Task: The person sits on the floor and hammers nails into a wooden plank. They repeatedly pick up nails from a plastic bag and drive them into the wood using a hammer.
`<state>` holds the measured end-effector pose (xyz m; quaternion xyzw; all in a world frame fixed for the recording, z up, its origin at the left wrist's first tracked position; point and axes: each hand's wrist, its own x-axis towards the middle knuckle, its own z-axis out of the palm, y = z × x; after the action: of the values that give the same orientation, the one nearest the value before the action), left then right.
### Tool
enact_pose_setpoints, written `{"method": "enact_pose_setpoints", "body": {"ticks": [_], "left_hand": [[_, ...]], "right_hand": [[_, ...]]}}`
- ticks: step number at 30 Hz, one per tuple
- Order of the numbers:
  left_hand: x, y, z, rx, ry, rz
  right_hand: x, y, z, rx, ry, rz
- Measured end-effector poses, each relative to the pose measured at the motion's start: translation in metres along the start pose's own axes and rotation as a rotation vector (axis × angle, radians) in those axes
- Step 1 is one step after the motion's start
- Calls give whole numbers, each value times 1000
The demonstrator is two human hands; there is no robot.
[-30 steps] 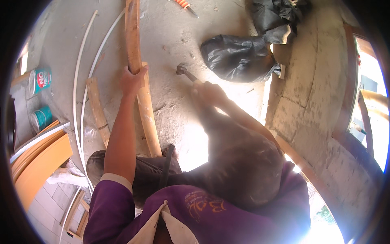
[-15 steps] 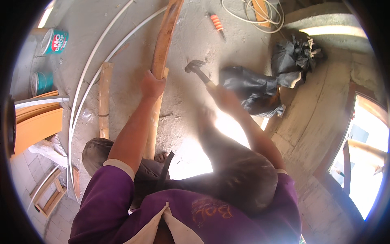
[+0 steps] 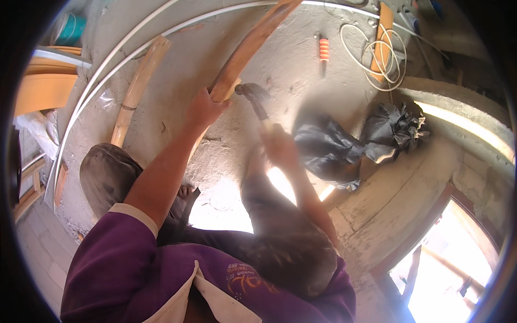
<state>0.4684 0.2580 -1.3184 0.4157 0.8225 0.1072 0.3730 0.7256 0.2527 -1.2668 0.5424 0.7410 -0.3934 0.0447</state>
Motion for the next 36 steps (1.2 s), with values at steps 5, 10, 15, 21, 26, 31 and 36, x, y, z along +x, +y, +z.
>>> {"method": "enact_pose_setpoints", "body": {"ticks": [5, 10, 15, 21, 26, 31, 36], "left_hand": [[7, -3, -8, 3, -52, -24], [10, -5, -8, 52, -25, 46], [14, -9, -4, 86, -17, 57], [8, -8, 7, 56, 8, -5], [11, -12, 10, 34, 24, -18], [3, -5, -1, -7, -4, -9], [13, -6, 11, -10, 68, 60]], "right_hand": [[14, -47, -14, 132, -126, 201], [33, -45, -2, -25, -80, 153], [42, -21, 17, -59, 160, -135], [40, -30, 16, -48, 31, 107], [33, -44, 6, -75, -13, 149], [16, -73, -25, 89, 159, -39], [45, -44, -1, -217, -103, 60]]}}
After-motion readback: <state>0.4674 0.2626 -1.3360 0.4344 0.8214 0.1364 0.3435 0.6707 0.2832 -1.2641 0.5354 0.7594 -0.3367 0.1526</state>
